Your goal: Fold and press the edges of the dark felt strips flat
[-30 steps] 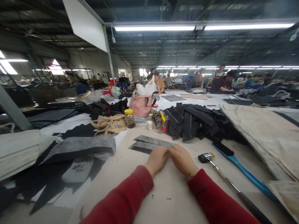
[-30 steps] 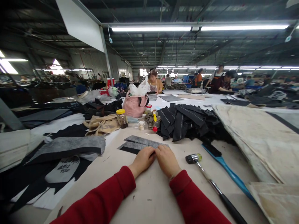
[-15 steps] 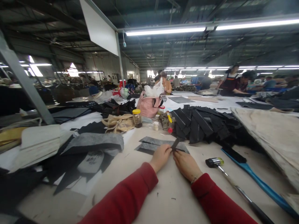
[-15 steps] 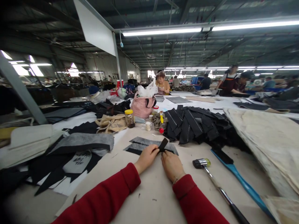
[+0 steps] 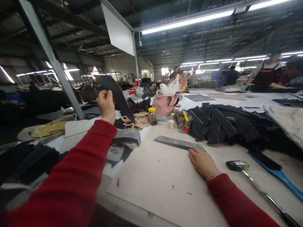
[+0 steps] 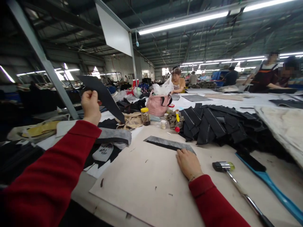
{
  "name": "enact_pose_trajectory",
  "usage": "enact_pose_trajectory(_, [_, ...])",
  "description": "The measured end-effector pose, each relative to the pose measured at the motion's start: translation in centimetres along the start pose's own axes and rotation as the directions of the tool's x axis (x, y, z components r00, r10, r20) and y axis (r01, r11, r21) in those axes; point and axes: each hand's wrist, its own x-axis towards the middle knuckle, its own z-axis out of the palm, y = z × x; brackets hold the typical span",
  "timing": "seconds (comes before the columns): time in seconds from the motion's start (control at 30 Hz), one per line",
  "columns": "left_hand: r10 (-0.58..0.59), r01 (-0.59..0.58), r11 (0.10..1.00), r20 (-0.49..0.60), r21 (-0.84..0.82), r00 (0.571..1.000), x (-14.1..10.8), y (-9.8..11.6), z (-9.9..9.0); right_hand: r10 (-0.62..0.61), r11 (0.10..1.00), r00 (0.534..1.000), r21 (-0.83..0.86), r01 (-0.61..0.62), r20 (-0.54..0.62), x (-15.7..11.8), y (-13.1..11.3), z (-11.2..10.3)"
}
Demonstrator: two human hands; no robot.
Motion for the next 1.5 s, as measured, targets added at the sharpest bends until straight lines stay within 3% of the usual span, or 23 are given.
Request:
enact_pose_trajectory(0.07, [0.034,-0.035,0.999,0.034,0.031,0.999,0.2,1.9,0.2,0.005,1.0,1.0,0.013,-0.004,-0.005,0.0,0.0,0.0])
enact_pose_trajectory(0.13, [0.091,-0.108,0.989,0.159,0.097,0.983,-2.2,3.6,0.8,0.002,0.998,1.0,0.062,-0.001,-0.027,0.0,0.0,-0.1])
enact_pose_trajectory(0.2, [0.142,-0.198,0.971,0.341,0.135,0.929,-6.8,4.9,1.5,0.016,0.99,0.997,0.14,-0.005,-0.081,0.0,0.4,-0.2])
enact_pose_trajectory(0.27, [0.145,-0.228,0.966,0.472,0.123,0.869,-13.1,6.0,2.0,0.057,0.977,0.987,0.214,-0.024,-0.152,0.0,1.2,-0.5])
enact_pose_trajectory(0.3, [0.125,-0.235,0.967,0.616,0.101,0.777,-16.4,6.5,2.0,0.084,0.97,0.979,0.241,-0.038,-0.184,0.1,1.8,-0.6])
enact_pose_trajectory(0.37, [0.07,-0.206,0.978,0.854,0.044,0.516,-22.7,7.6,1.8,0.132,0.96,0.965,0.27,-0.069,-0.225,0.0,3.3,-0.8])
enact_pose_trajectory(0.4, [0.066,-0.2,0.98,0.933,0.007,0.354,-25.2,8.1,1.7,0.152,0.958,0.96,0.273,-0.085,-0.234,0.0,4.1,-0.9])
enact_pose_trajectory(0.47, [0.129,-0.211,0.972,0.986,-0.106,0.102,-28.4,8.8,1.3,0.185,0.957,0.951,0.266,-0.117,-0.247,-0.1,5.6,-0.9])
enact_pose_trajectory(0.5, [0.156,-0.223,0.964,0.987,-0.145,0.032,-28.9,8.8,1.1,0.196,0.957,0.948,0.259,-0.129,-0.252,-0.1,6.3,-0.8])
enact_pose_trajectory(0.53, [0.165,-0.252,0.954,0.986,-0.161,-0.005,-28.7,8.6,0.9,0.202,0.958,0.945,0.253,-0.136,-0.256,-0.1,6.8,-0.8])
enact_pose_trajectory(0.57, [0.15,-0.297,0.943,0.989,-0.146,-0.01,-27.8,8.0,0.7,0.211,0.957,0.942,0.25,-0.145,-0.261,-0.1,7.2,-0.7])
enact_pose_trajectory(0.63, [0.057,-0.428,0.903,0.998,-0.034,0.04,-25.0,5.9,-0.1,0.226,0.955,0.938,0.249,-0.159,-0.265,-0.1,7.6,-0.7])
enact_pose_trajectory(0.77, [-0.19,-0.593,0.738,0.943,0.321,0.274,-18.9,-0.4,-2.8,0.225,0.952,0.945,0.259,-0.161,-0.237,0.0,7.1,-0.9])
enact_pose_trajectory(0.87, [-0.243,-0.621,0.649,0.894,0.438,0.376,-16.4,-4.2,-5.0,0.195,0.957,0.953,0.259,-0.132,-0.233,0.0,6.3,-1.3])
enact_pose_trajectory(0.97, [-0.246,-0.601,0.62,0.852,0.505,0.462,-15.0,-5.8,-6.0,0.174,0.96,0.955,0.257,-0.111,-0.238,-0.1,5.8,-1.5])
enact_pose_trajectory(1.1, [-0.142,-0.579,0.64,0.819,0.505,0.557,-14.3,-5.4,-5.3,0.183,0.957,0.96,0.263,-0.123,-0.214,-0.2,5.6,-1.6])
enact_pose_trajectory(1.17, [-0.081,-0.586,0.66,0.821,0.47,0.566,-15.1,-4.8,-4.7,0.187,0.955,0.96,0.266,-0.128,-0.208,-0.2,5.7,-1.6])
enact_pose_trajectory(1.23, [-0.073,-0.589,0.683,0.843,0.432,0.533,-16.5,-4.5,-4.2,0.184,0.953,0.962,0.274,-0.126,-0.201,-0.1,5.7,-1.6])
enact_pose_trajectory(1.37, [-0.172,-0.528,0.737,0.873,0.421,0.456,-19.6,-5.1,-4.3,0.175,0.943,0.968,0.313,-0.113,-0.178,0.0,5.7,-1.5])
enact_pose_trajectory(1.5, [-0.203,-0.482,0.764,0.869,0.429,0.452,-20.3,-5.9,-4.9,0.181,0.93,0.972,0.348,-0.118,-0.153,-0.1,5.5,-2.5])
